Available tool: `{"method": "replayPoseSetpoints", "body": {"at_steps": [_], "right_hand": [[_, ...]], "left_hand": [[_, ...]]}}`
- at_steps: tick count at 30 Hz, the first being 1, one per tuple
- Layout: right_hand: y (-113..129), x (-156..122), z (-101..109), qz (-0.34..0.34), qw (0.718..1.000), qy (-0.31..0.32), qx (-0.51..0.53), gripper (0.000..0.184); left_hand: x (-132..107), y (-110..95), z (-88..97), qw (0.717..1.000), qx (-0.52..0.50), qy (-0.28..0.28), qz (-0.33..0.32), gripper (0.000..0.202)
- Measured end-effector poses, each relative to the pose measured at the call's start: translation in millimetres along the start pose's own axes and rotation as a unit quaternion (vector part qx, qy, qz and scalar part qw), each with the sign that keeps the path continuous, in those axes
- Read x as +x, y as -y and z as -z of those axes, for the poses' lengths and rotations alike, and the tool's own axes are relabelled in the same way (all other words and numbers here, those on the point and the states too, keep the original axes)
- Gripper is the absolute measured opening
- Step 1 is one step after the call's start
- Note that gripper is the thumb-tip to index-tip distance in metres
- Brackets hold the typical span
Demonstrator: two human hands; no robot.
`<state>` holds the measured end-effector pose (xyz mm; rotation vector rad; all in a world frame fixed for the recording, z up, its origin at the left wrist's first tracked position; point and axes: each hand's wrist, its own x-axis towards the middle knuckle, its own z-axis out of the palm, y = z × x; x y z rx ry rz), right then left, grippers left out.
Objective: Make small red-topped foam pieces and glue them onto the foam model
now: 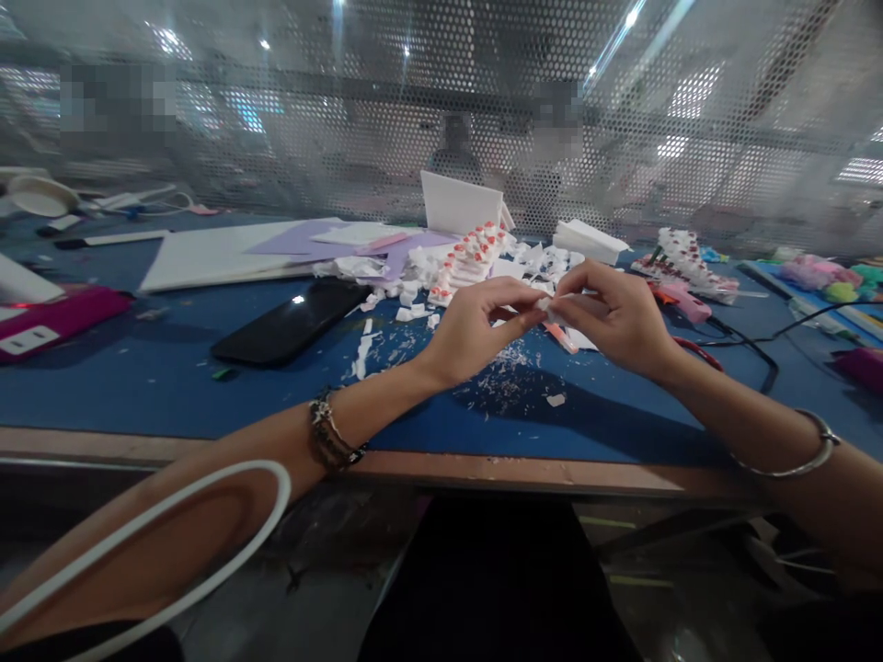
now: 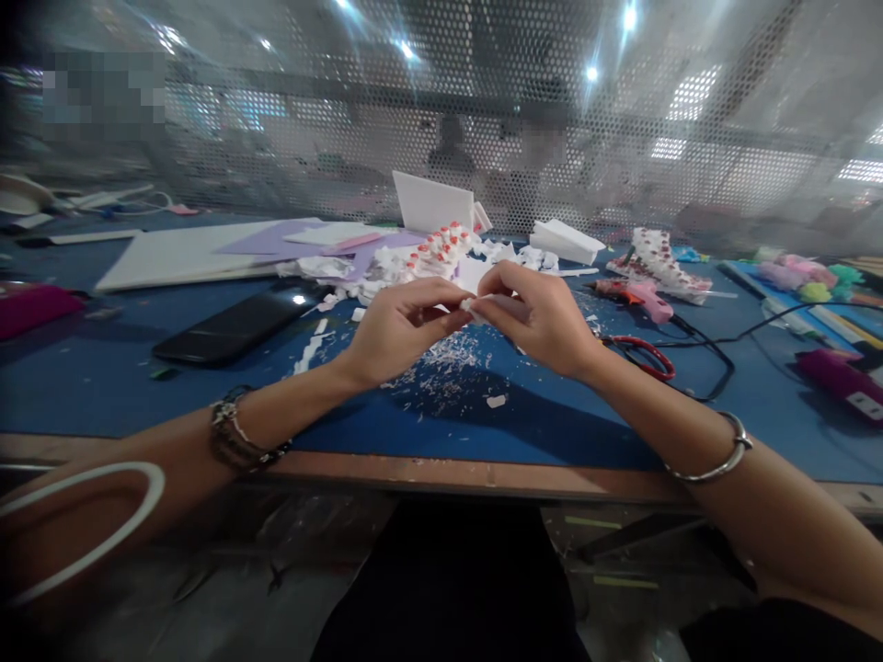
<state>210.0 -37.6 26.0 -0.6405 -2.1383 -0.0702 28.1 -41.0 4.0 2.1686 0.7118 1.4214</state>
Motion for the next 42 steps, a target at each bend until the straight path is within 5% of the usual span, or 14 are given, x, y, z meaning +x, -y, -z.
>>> {"method": "replayPoseSetpoints", "body": {"at_steps": [10, 21, 30, 37, 42], "right_hand": [[0.5, 2.1, 3.7, 0.086, 0.996, 0.009, 0.025, 0.010], [2.3, 1.9, 6.7, 0.096, 0.995, 0.024, 0.008, 0.014], [-0.3, -1.0, 12.6, 0.221, 0.956, 0.075, -0.175, 0.020], [7.6, 1.7, 13.5, 0.165, 0.954, 0.142, -0.205, 0.022], [2.0, 5.8, 11.7, 0.077, 0.990, 0.108, -0.051, 0.018]], "left_hand": [[4.8, 6.0, 3.7, 0.970, -0.176, 0.059, 0.158, 0.026], [6.5, 14.7, 5.4, 0.960, -0.232, 0.036, 0.153, 0.021], [5.8, 12.0, 3.9, 0.957, -0.221, 0.040, 0.184, 0.020], [5.2, 15.3, 2.6, 0.958, -0.213, 0.053, 0.183, 0.019], [5.6, 14.3, 3.0, 0.958, -0.212, 0.056, 0.182, 0.019]]}}
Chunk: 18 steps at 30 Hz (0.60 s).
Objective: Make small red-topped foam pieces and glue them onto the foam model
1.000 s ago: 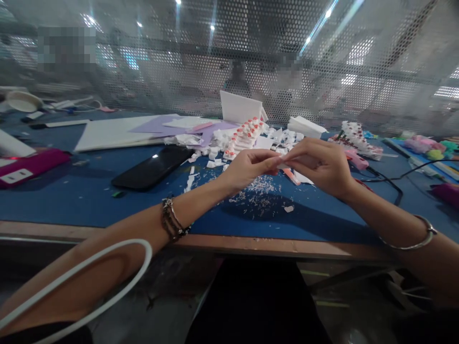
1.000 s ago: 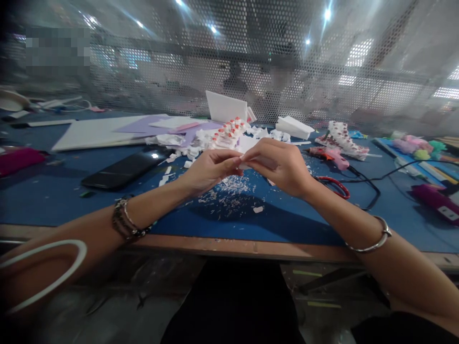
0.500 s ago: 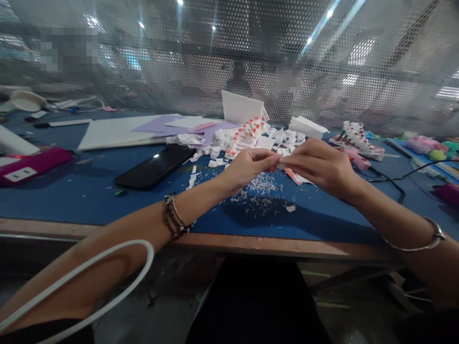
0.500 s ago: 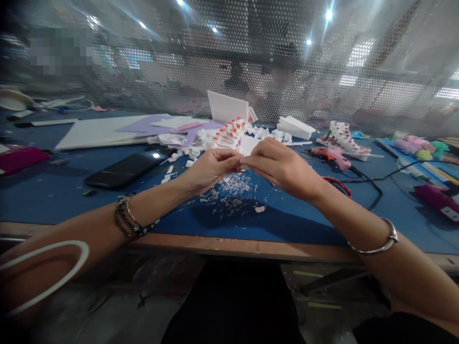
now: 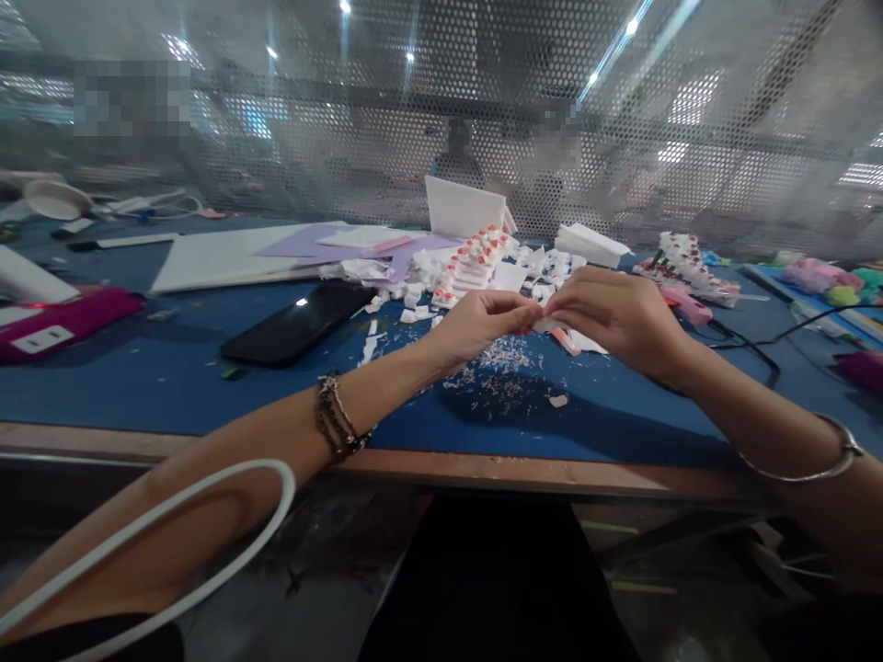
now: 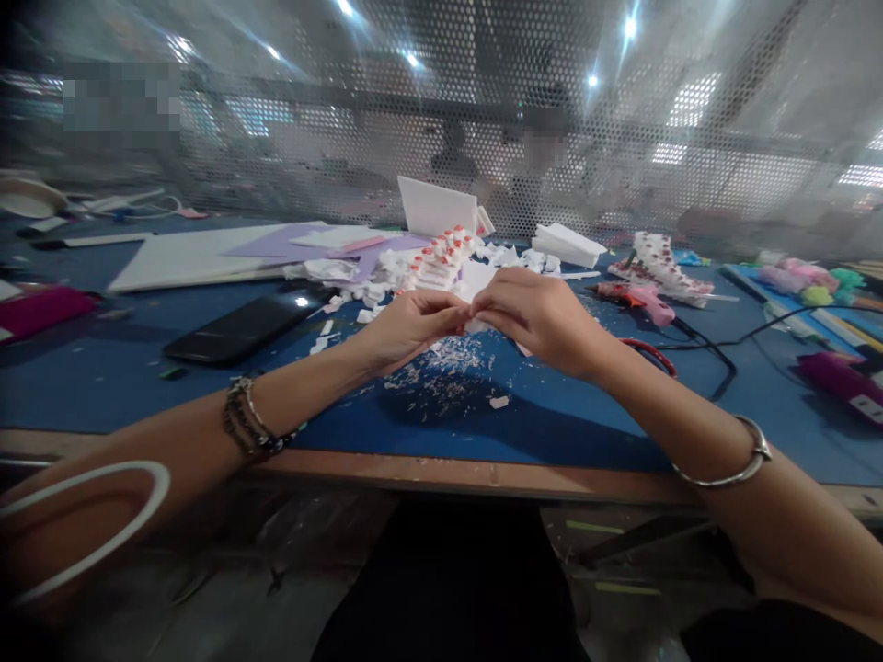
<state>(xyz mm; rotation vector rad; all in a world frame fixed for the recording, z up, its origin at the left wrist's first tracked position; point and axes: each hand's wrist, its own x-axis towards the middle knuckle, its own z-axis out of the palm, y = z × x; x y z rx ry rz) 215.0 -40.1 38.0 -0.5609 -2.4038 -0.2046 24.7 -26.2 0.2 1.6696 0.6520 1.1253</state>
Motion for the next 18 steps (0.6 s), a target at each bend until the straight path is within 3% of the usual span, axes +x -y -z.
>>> {"method": "replayPoseSetpoints", "body": {"at_steps": [3, 5, 8, 12, 18], "right_hand": [[-2.8, 1.7, 0.6, -0.114, 0.985, 0.019, 0.129, 0.019], [-2.8, 2.0, 1.1, -0.140, 0.973, 0.039, 0.176, 0.020], [-0.6, 1.5, 1.3, -0.090, 0.983, 0.046, 0.155, 0.017], [2.1, -0.4, 0.8, 0.025, 0.999, 0.013, 0.039, 0.016], [0.1, -3.5, -0.3, 0.071, 0.997, -0.006, -0.023, 0.015]], "left_hand": [[0.5, -1.0, 1.0, 1.000, -0.010, 0.006, -0.002, 0.018], [1.2, -0.4, 2.4, 1.000, -0.010, 0.007, -0.002, 0.018], [2.1, 1.5, 4.7, 1.000, -0.013, 0.007, 0.000, 0.018], [1.9, 1.8, 5.0, 1.000, 0.001, 0.019, 0.004, 0.017], [0.6, -1.0, 2.3, 0.999, 0.032, 0.039, 0.001, 0.017]]}}
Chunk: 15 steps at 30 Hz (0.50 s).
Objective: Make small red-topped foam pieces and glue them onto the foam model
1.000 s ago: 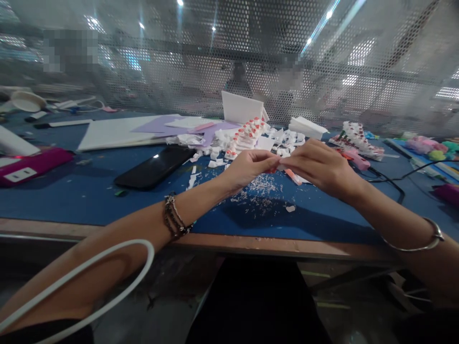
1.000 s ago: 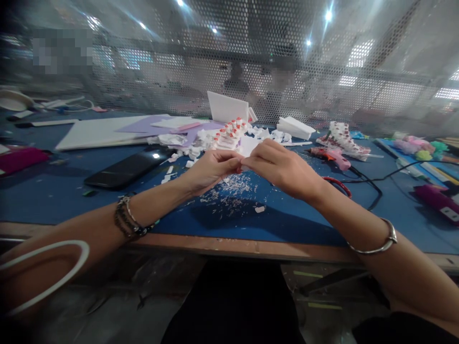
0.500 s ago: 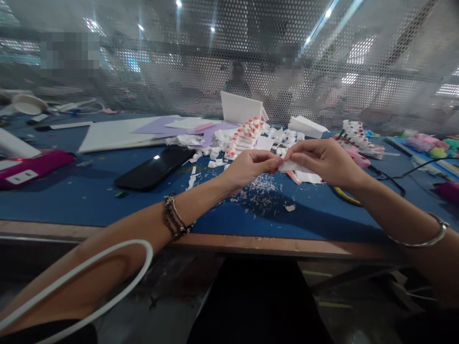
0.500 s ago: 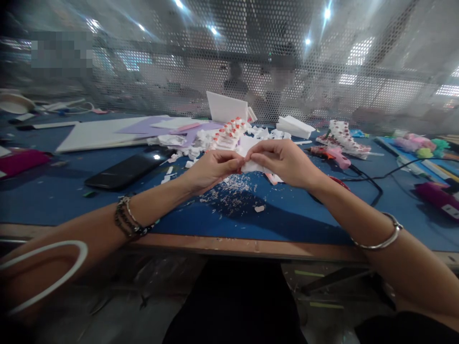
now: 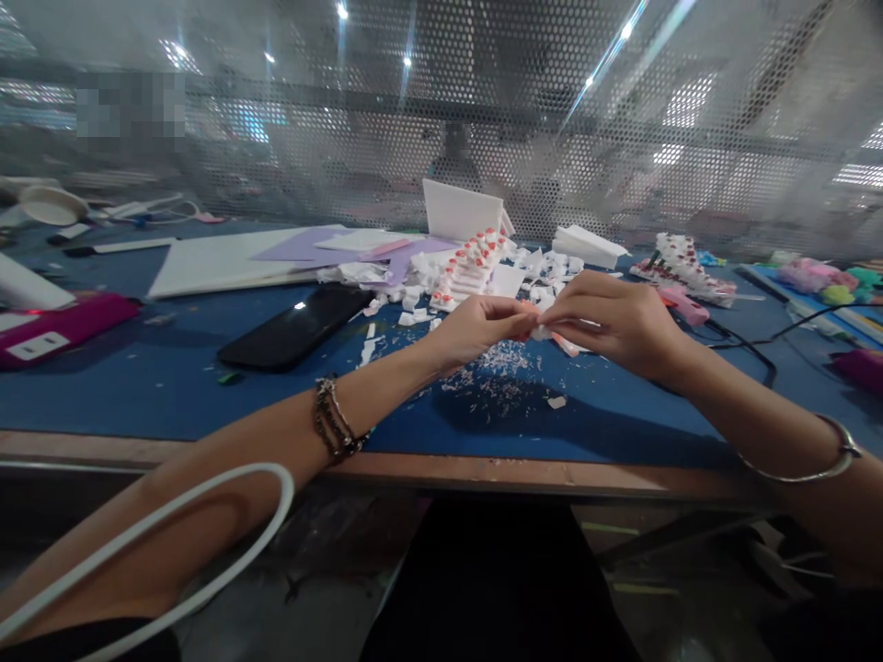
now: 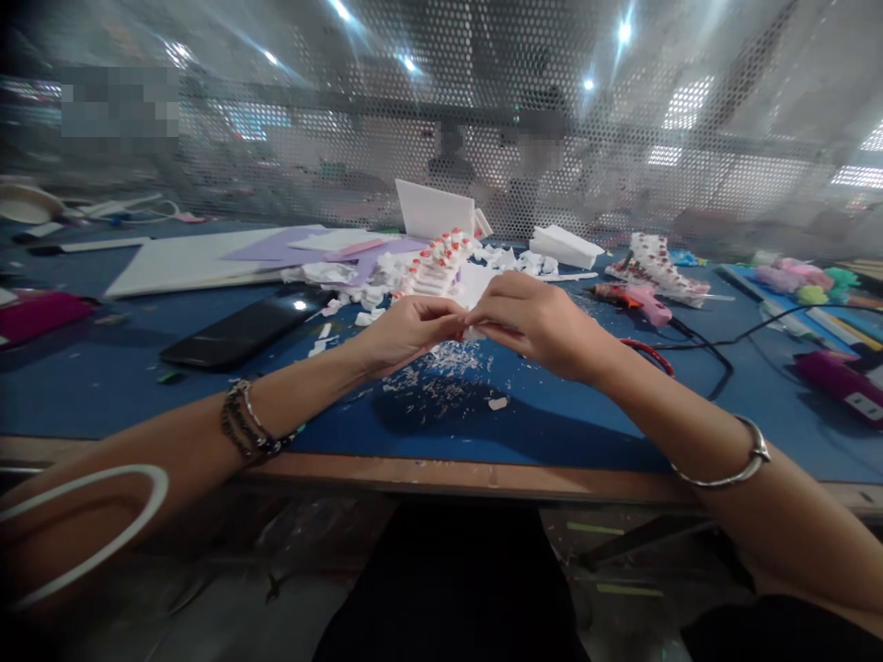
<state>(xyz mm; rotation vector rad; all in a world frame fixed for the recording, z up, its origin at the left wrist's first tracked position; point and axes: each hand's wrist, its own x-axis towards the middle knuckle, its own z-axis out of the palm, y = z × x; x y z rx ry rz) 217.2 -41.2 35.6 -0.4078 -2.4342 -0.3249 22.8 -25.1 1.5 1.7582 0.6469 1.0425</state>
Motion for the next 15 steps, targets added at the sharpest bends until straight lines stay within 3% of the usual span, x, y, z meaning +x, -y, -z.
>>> {"method": "replayPoseSetpoints", "body": {"at_steps": [4, 9, 15], "right_hand": [[-2.6, 0.5, -2.6, -0.015, 1.000, -0.003, 0.004, 0.012], [-4.0, 2.3, -5.4, -0.095, 0.994, -0.001, 0.053, 0.012], [-1.9, 1.6, -13.4, -0.222, 0.952, -0.060, 0.203, 0.019]], "left_hand": [[0.4, 1.6, 0.9, 0.999, 0.046, -0.007, -0.009, 0.021], [0.3, 3.6, 2.3, 0.993, 0.105, -0.009, -0.048, 0.019], [-4.6, -3.9, -3.0, 0.987, 0.107, -0.057, -0.103, 0.019]]}}
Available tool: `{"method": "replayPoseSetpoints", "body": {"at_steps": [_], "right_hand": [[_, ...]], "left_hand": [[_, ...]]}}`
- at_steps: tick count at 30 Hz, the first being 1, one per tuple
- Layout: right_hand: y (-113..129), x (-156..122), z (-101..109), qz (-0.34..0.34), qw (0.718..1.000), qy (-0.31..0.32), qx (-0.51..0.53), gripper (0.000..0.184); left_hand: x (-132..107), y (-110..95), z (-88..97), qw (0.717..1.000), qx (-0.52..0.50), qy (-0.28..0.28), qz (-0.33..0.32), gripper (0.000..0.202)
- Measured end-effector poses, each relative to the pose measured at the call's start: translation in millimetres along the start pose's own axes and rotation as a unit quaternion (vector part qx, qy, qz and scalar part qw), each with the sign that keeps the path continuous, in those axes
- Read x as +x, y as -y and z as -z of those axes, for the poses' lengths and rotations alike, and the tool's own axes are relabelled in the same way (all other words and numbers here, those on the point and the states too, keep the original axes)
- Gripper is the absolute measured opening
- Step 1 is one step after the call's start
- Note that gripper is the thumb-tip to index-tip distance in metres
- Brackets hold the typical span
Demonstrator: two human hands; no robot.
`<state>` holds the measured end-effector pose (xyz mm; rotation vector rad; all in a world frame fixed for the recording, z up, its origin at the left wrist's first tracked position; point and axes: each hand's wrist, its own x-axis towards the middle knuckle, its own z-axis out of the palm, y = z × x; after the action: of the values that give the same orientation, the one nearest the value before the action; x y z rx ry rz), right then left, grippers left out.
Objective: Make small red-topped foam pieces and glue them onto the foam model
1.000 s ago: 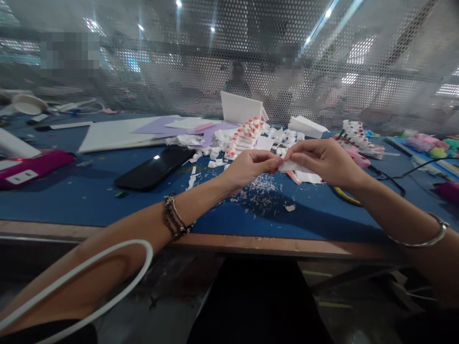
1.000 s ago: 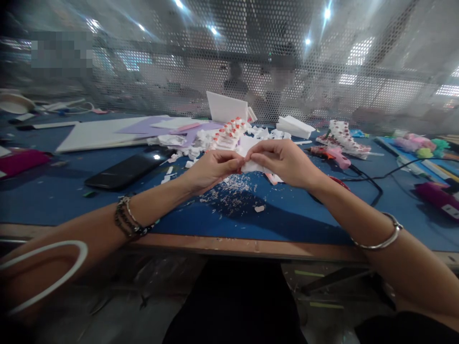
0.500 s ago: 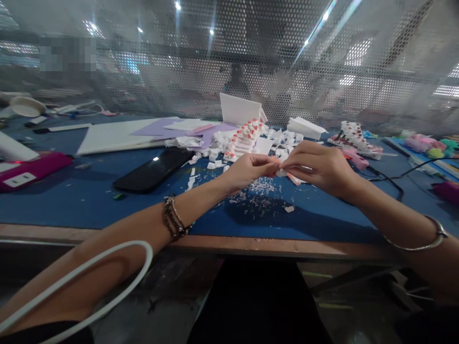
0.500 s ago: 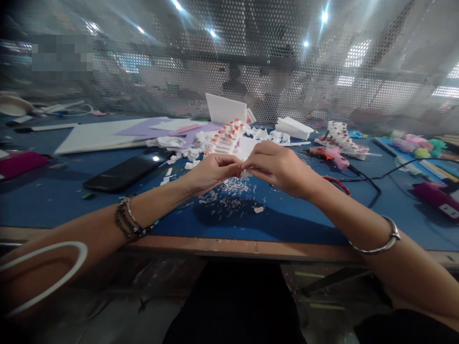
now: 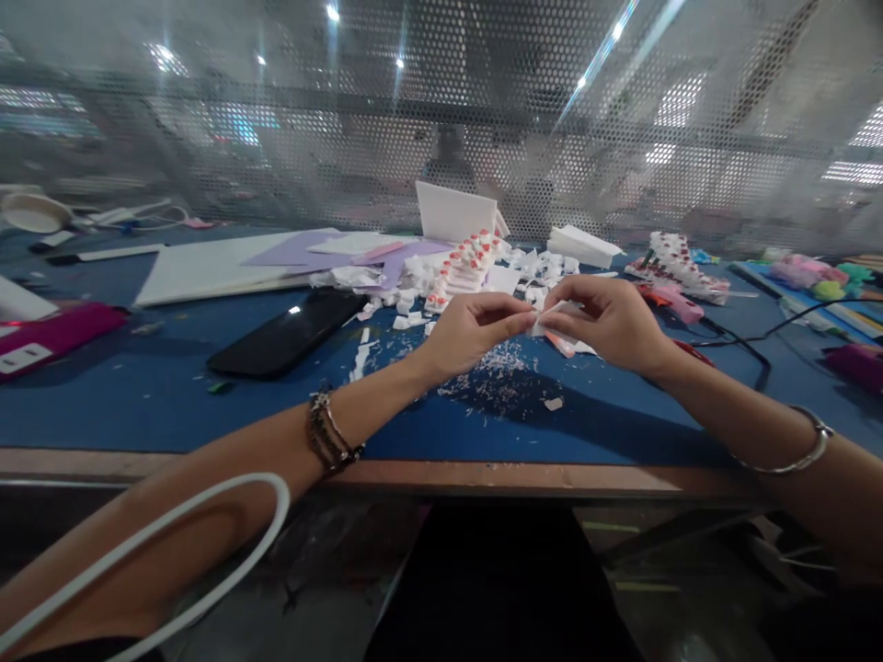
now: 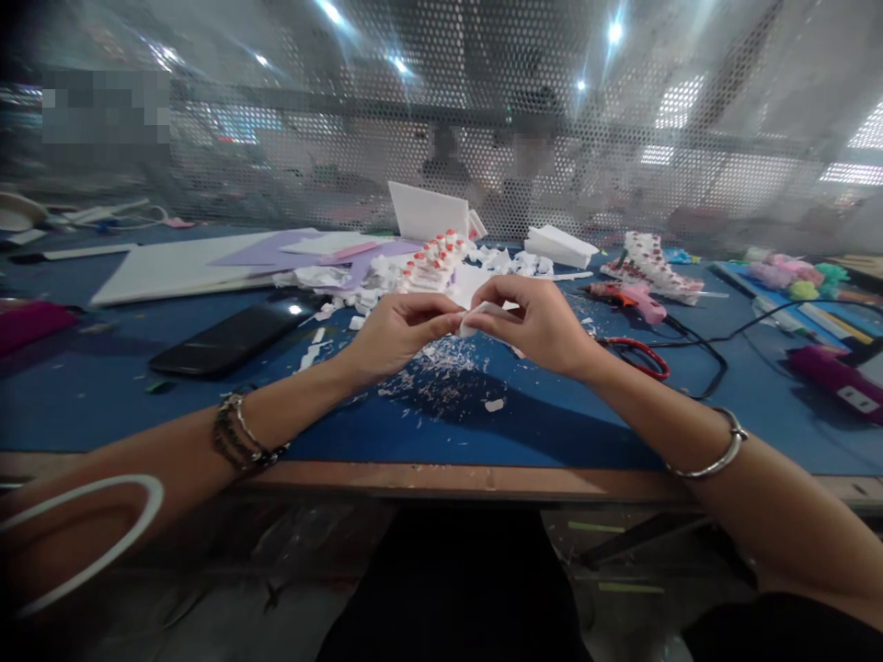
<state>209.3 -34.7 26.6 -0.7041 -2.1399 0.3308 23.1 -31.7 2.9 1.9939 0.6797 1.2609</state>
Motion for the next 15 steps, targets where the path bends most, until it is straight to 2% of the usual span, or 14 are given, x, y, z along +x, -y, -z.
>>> {"method": "replayPoseSetpoints", "body": {"at_steps": [4, 10, 15], "right_hand": [[-0.5, -1.9, -6.4, -0.037, 0.994, -0.023, 0.098, 0.021], [-0.8, -4.2, -11.9, -0.039, 0.990, -0.060, 0.119, 0.020], [2.9, -1.7, -5.3, -0.051, 0.992, -0.057, 0.102, 0.017]], "left_hand": [[-2.9, -4.4, -2.7, 0.998, 0.034, -0.044, -0.037, 0.018], [-4.6, -0.5, -1.7, 0.989, 0.095, -0.053, -0.105, 0.020], [-3.1, -3.5, -0.7, 0.994, 0.068, -0.050, -0.072, 0.020]]}}
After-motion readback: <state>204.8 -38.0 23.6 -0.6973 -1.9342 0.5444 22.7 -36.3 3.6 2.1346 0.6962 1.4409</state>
